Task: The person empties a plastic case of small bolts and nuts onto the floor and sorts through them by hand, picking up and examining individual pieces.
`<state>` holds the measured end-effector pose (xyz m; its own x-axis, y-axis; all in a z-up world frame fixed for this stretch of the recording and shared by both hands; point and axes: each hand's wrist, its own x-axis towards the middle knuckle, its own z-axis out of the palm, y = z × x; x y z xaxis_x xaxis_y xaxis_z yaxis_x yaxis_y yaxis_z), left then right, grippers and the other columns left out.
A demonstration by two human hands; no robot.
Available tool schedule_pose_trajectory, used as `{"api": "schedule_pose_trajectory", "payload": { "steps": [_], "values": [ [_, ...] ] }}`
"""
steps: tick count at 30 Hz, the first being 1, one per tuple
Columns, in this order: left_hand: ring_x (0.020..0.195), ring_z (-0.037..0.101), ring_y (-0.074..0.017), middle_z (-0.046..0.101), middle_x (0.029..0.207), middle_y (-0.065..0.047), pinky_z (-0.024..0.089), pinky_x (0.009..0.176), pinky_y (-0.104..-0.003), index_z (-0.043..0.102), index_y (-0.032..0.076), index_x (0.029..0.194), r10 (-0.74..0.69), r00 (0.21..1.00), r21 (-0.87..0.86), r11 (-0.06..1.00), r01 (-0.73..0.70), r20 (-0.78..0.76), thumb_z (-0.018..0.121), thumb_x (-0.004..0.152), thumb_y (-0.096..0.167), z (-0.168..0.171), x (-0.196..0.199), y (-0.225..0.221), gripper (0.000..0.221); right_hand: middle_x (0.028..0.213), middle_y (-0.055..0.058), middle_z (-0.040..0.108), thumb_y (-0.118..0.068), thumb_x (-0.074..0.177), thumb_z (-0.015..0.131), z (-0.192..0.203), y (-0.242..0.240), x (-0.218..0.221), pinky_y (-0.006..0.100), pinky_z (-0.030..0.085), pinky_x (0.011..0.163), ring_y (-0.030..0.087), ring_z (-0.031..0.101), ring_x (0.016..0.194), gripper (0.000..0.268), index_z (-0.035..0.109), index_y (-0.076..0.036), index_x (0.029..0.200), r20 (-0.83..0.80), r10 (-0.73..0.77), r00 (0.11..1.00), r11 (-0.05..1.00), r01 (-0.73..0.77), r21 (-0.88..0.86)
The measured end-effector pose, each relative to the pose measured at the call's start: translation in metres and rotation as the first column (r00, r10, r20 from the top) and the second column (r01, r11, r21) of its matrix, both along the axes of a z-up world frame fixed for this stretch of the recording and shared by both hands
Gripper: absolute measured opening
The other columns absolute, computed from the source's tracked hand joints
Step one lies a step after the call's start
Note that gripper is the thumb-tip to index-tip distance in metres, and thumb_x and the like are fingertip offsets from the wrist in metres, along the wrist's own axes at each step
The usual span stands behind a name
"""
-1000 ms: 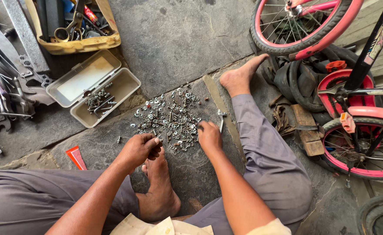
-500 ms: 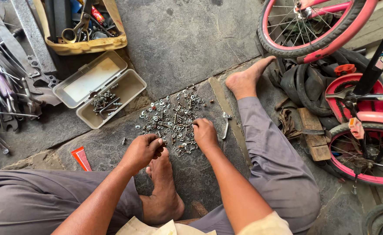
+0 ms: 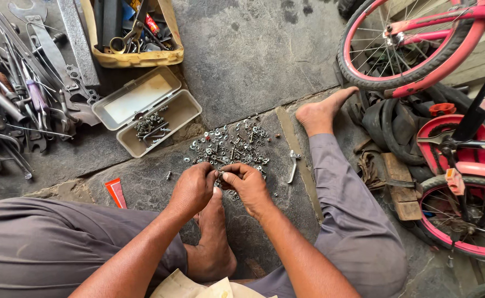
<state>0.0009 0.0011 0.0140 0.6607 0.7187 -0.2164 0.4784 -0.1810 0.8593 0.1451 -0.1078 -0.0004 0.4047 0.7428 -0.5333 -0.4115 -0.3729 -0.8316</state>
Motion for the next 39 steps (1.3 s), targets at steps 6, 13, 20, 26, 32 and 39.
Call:
{"api": "schedule_pose_trajectory", "payload": {
  "steps": [6,13,20,26,32,39],
  "values": [
    [0.084,0.069,-0.0395,0.071,0.086,-0.021,0.053,0.076,-0.051,0.072,0.001,0.094,-0.056,0.998,-0.025,0.998,0.055,-0.021,0.061,0.094,0.023,0.01,0.0,0.001,0.024,0.092,0.007,0.076,-0.007,0.092,0.07,0.024,0.0,-0.006,0.029,0.062,0.077,0.013,0.071,0.083,0.018,0.074,0.0,0.108,0.244,0.067,0.967,0.993,-0.04,-0.112],
    [0.079,0.071,-0.0384,0.073,0.083,-0.02,0.055,0.072,-0.05,0.073,0.002,0.096,-0.075,0.993,-0.095,0.993,0.067,-0.089,0.061,0.094,0.025,0.015,0.002,0.002,0.025,0.09,0.001,0.075,-0.017,0.094,0.069,0.041,0.001,-0.013,0.027,0.058,0.074,0.009,0.07,0.083,0.015,0.073,-0.006,0.103,0.529,0.21,0.822,0.974,-0.126,-0.191],
    [0.078,0.072,-0.0373,0.073,0.084,-0.019,0.055,0.07,-0.049,0.072,0.002,0.094,-0.131,0.991,-0.107,0.986,0.13,-0.005,0.063,0.093,0.027,0.01,0.004,-0.004,0.026,0.068,0.005,0.061,-0.036,0.105,0.056,0.034,0.0,-0.009,0.032,0.048,0.058,0.011,0.055,0.063,0.039,0.066,-0.003,0.086,0.552,0.321,0.769,0.914,-0.099,-0.394],
    [0.077,0.071,-0.0383,0.073,0.083,-0.02,0.055,0.069,-0.048,0.073,0.003,0.096,-0.044,0.999,-0.114,0.992,0.047,0.024,0.064,0.093,0.024,0.004,0.002,-0.005,0.024,0.068,0.0,0.058,-0.032,0.103,0.052,0.02,-0.007,-0.015,0.031,0.049,0.057,0.009,0.055,0.063,0.028,0.059,-0.007,0.092,0.502,0.296,0.813,0.942,-0.16,-0.296],
    [0.074,0.072,-0.0356,0.072,0.077,-0.021,0.055,0.068,-0.047,0.068,0.0,0.093,-0.199,0.976,-0.425,0.894,0.144,-0.087,0.058,0.099,0.028,-0.002,0.004,-0.008,0.03,0.068,0.003,0.052,-0.032,0.107,0.05,0.007,-0.017,-0.014,0.036,0.046,0.057,0.013,0.05,0.063,0.035,0.056,-0.004,0.086,0.515,0.308,0.8,0.93,-0.138,-0.341],
    [0.092,0.065,-0.042,0.069,0.094,-0.021,0.052,0.079,-0.05,0.067,0.001,0.098,-0.391,0.916,-0.03,0.918,0.394,0.091,0.063,0.095,0.023,-0.011,0.001,-0.025,0.023,0.069,0.006,0.057,-0.027,0.106,0.05,0.021,-0.035,-0.008,0.038,0.049,0.061,0.017,0.058,0.064,0.025,0.054,-0.004,0.095,0.61,0.463,0.643,0.878,-0.236,-0.418]
  ]
}}
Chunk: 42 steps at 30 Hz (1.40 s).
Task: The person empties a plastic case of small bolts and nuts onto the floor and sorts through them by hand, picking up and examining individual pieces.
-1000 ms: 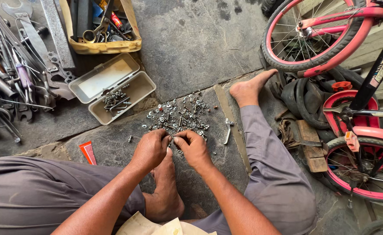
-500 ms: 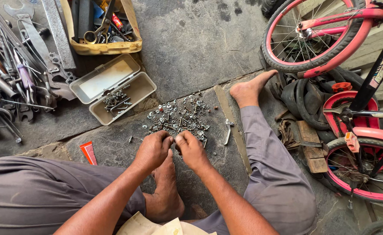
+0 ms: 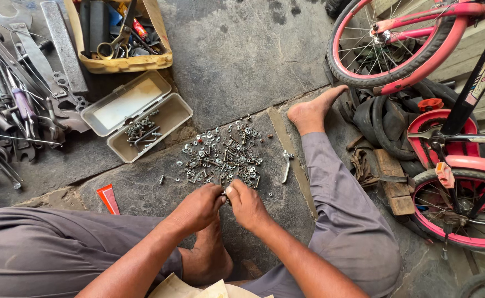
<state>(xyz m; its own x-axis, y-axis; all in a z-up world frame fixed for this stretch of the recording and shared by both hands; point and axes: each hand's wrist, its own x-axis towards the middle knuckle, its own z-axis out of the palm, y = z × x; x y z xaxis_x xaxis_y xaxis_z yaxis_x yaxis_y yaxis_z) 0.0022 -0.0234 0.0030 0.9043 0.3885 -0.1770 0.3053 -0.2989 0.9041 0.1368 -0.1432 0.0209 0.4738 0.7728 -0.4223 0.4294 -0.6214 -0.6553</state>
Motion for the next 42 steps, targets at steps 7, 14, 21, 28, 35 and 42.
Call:
{"api": "schedule_pose_trajectory", "payload": {
  "steps": [7,14,21,28,35,42],
  "values": [
    [0.093,0.067,-0.0387,0.07,0.093,-0.016,0.055,0.08,-0.048,0.069,0.003,0.094,-0.008,1.0,0.12,0.993,0.009,-0.002,0.07,0.087,0.02,0.017,-0.004,0.002,0.018,0.086,0.006,0.069,-0.018,0.102,0.053,0.013,-0.009,-0.003,0.035,0.056,0.072,0.014,0.066,0.079,0.017,0.06,-0.006,0.111,-0.217,-0.056,0.975,0.994,0.074,0.077],
    [0.092,0.067,-0.0384,0.069,0.095,-0.014,0.055,0.078,-0.049,0.068,0.004,0.097,0.0,0.997,0.24,0.971,0.02,-0.082,0.066,0.09,0.021,0.026,-0.006,0.004,0.018,0.091,0.007,0.073,-0.017,0.101,0.055,0.019,-0.005,-0.003,0.034,0.057,0.079,0.017,0.072,0.087,0.017,0.061,-0.006,0.112,-0.171,-0.033,0.985,0.995,0.048,0.085],
    [0.093,0.069,-0.0373,0.07,0.094,-0.015,0.056,0.079,-0.049,0.068,0.005,0.096,-0.061,0.993,0.283,0.955,0.089,-0.106,0.062,0.092,0.02,0.013,-0.007,-0.001,0.016,0.098,0.014,0.065,-0.012,0.099,0.059,0.033,-0.006,-0.015,0.045,0.051,0.085,0.035,0.061,0.096,0.013,0.06,-0.003,0.108,0.3,0.19,0.935,0.927,-0.272,0.26],
    [0.084,0.069,-0.0421,0.071,0.087,-0.019,0.056,0.075,-0.052,0.072,0.007,0.096,-0.047,0.995,0.137,0.989,0.058,-0.086,0.062,0.084,0.013,0.003,-0.01,-0.013,0.017,0.095,0.015,0.057,-0.012,0.098,0.058,0.034,-0.015,-0.014,0.045,0.051,0.071,0.032,0.057,0.084,0.016,0.056,0.0,0.109,0.447,0.324,0.834,0.886,-0.433,0.165],
    [0.079,0.067,-0.045,0.07,0.081,-0.022,0.055,0.072,-0.054,0.067,0.004,0.087,-0.047,0.994,0.126,0.99,0.059,-0.097,0.062,0.085,0.015,-0.023,-0.009,-0.024,0.012,0.082,0.016,0.06,-0.018,0.1,0.058,0.026,-0.015,-0.02,0.05,0.049,0.07,0.036,0.059,0.079,0.016,0.055,-0.003,0.093,0.451,0.223,0.864,0.929,-0.329,0.172],
    [0.082,0.066,-0.0453,0.07,0.083,-0.024,0.053,0.073,-0.053,0.068,0.003,0.09,-0.041,0.995,0.007,0.999,0.042,-0.09,0.063,0.091,0.021,-0.035,-0.006,-0.021,0.019,0.081,0.018,0.063,-0.022,0.102,0.054,0.016,-0.014,-0.016,0.053,0.048,0.071,0.041,0.06,0.08,0.023,0.053,-0.004,0.087,0.289,0.15,0.946,0.969,-0.198,0.148]
  ]
}}
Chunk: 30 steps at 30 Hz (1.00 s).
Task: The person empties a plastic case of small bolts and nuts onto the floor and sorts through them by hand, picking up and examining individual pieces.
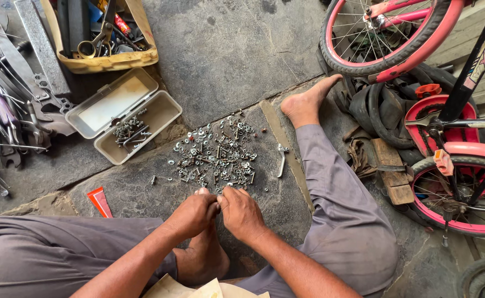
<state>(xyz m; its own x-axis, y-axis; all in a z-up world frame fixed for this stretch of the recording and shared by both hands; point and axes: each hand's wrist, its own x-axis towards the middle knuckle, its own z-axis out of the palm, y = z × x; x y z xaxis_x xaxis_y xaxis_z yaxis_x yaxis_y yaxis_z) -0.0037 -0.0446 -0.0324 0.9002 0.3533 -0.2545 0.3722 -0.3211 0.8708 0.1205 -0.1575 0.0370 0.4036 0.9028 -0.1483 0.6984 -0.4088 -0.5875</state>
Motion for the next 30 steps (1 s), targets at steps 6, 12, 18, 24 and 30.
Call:
{"api": "schedule_pose_trajectory", "payload": {
  "steps": [6,12,18,24,30],
  "values": [
    [0.067,0.061,-0.0219,0.064,0.073,-0.01,0.052,0.063,-0.037,0.059,0.002,0.088,0.14,0.988,-0.499,0.853,-0.154,-0.067,0.059,0.098,0.025,0.0,0.003,0.004,0.025,0.081,0.018,0.065,-0.029,0.103,0.051,-0.011,0.006,0.003,0.051,0.051,0.071,0.04,0.065,0.082,0.025,0.058,-0.007,0.093,-0.193,-0.278,0.941,0.952,0.244,-0.184],
    [0.056,0.049,-0.0135,0.05,0.066,-0.001,0.044,0.052,-0.031,0.056,0.004,0.082,0.273,0.945,-0.81,0.505,-0.299,-0.178,0.051,0.102,0.024,0.011,0.006,0.005,0.028,0.079,0.017,0.06,-0.025,0.108,0.048,-0.004,0.01,-0.004,0.047,0.047,0.073,0.036,0.06,0.081,0.029,0.054,-0.003,0.089,-0.02,-0.101,0.995,0.991,0.102,0.086],
    [0.052,0.041,-0.0128,0.043,0.064,0.0,0.041,0.047,-0.031,0.056,0.007,0.084,0.27,0.918,-0.898,0.255,-0.358,-0.289,0.048,0.101,0.025,0.03,0.004,0.005,0.026,0.08,0.01,0.053,-0.021,0.109,0.046,0.015,0.013,0.003,0.042,0.046,0.069,0.028,0.051,0.075,0.026,0.052,-0.005,0.09,0.068,0.088,0.994,0.983,-0.098,0.154],
    [0.046,0.033,-0.0124,0.036,0.059,0.003,0.034,0.044,-0.031,0.045,0.013,0.073,0.211,0.922,-0.927,0.12,-0.354,-0.324,0.048,0.101,0.03,0.031,0.004,-0.001,0.033,0.091,0.012,0.056,-0.012,0.103,0.059,0.031,0.011,0.009,0.042,0.049,0.072,0.03,0.054,0.084,0.01,0.055,-0.004,0.099,0.191,0.2,0.961,0.921,-0.251,0.297],
    [0.044,0.03,-0.0112,0.033,0.057,0.004,0.029,0.041,-0.03,0.044,0.015,0.072,0.154,0.923,-0.913,0.158,-0.376,-0.353,0.048,0.103,0.034,0.018,0.0,0.0,0.036,0.09,0.011,0.056,-0.013,0.097,0.064,0.034,0.008,0.015,0.043,0.05,0.072,0.031,0.054,0.083,0.011,0.057,-0.005,0.099,0.253,0.327,0.911,0.88,-0.391,0.271]
  ]
}}
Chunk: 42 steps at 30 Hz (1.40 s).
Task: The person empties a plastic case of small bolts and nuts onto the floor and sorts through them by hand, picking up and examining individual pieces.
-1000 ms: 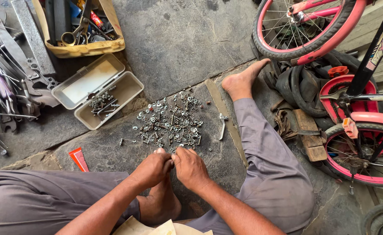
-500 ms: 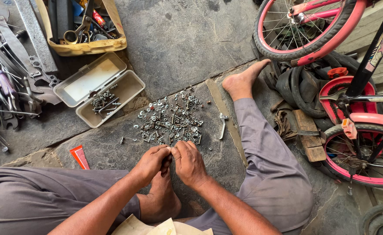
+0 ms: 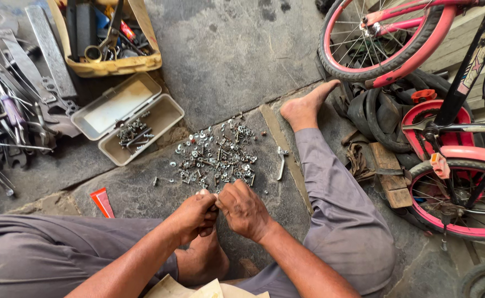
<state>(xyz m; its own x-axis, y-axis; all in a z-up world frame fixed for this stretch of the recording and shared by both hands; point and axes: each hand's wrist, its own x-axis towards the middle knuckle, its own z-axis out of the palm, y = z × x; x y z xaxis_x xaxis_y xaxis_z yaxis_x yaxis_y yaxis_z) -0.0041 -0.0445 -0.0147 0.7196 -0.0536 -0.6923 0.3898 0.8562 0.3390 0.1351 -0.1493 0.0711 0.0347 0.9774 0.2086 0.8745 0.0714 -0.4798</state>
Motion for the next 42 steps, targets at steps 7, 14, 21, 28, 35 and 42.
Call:
{"api": "schedule_pose_trajectory", "payload": {
  "steps": [7,14,21,28,35,42],
  "values": [
    [0.07,0.061,-0.0357,0.063,0.076,-0.014,0.049,0.064,-0.048,0.065,0.004,0.093,-0.134,0.99,0.842,0.527,0.114,-0.05,0.051,0.101,0.032,-0.025,0.004,-0.006,0.032,0.09,0.02,0.066,-0.019,0.101,0.057,-0.031,-0.008,-0.009,0.051,0.051,0.076,0.041,0.065,0.089,0.017,0.059,-0.003,0.105,-0.324,-0.391,0.862,0.828,0.175,-0.533],
    [0.107,0.057,-0.0435,0.06,0.103,-0.026,0.045,0.092,-0.055,0.063,0.004,0.097,-0.364,0.908,0.932,0.209,0.298,-0.209,0.052,0.096,0.028,-0.017,-0.001,-0.014,0.027,0.089,0.018,0.071,-0.021,0.097,0.059,-0.041,-0.016,0.008,0.05,0.053,0.078,0.04,0.069,0.088,0.02,0.067,-0.003,0.093,-0.235,-0.301,0.924,0.749,0.077,-0.658],
    [0.112,0.055,-0.0451,0.059,0.107,-0.027,0.043,0.097,-0.058,0.068,0.003,0.09,-0.274,0.925,0.945,0.12,0.305,-0.264,0.054,0.091,0.028,-0.033,0.0,-0.03,0.029,0.081,0.013,0.073,-0.027,0.089,0.068,-0.029,-0.011,0.008,0.047,0.056,0.075,0.034,0.072,0.08,0.019,0.073,-0.009,0.089,-0.236,-0.335,0.912,0.675,0.057,-0.735],
    [0.123,0.046,-0.0486,0.054,0.127,-0.032,0.034,0.107,-0.058,0.071,0.002,0.104,-0.174,0.961,0.928,0.271,0.256,-0.215,0.053,0.093,0.03,-0.074,-0.009,-0.044,0.034,0.085,0.016,0.075,-0.022,0.082,0.076,-0.035,-0.015,-0.009,0.047,0.057,0.074,0.037,0.072,0.081,0.016,0.077,-0.01,0.091,-0.125,-0.403,0.907,0.778,0.267,-0.569],
    [0.099,0.067,-0.0389,0.069,0.101,-0.023,0.052,0.092,-0.047,0.064,0.002,0.099,-0.224,0.944,0.84,0.439,0.32,-0.242,0.051,0.095,0.03,-0.06,-0.007,-0.017,0.031,0.083,0.008,0.077,-0.014,0.088,0.073,-0.054,-0.015,-0.009,0.035,0.059,0.069,0.02,0.073,0.075,0.014,0.074,-0.006,0.099,-0.446,-0.69,0.571,0.658,0.237,-0.715],
    [0.065,0.06,-0.019,0.062,0.073,-0.011,0.053,0.063,-0.036,0.059,-0.001,0.087,-0.114,0.988,0.556,0.817,0.154,-0.106,0.05,0.101,0.021,-0.026,-0.001,-0.006,0.028,0.093,0.006,0.074,-0.001,0.085,0.073,-0.066,-0.016,-0.002,0.027,0.059,0.077,0.01,0.069,0.084,0.019,0.07,-0.001,0.104,-0.602,-0.685,0.41,0.721,0.262,-0.642]
  ]
}}
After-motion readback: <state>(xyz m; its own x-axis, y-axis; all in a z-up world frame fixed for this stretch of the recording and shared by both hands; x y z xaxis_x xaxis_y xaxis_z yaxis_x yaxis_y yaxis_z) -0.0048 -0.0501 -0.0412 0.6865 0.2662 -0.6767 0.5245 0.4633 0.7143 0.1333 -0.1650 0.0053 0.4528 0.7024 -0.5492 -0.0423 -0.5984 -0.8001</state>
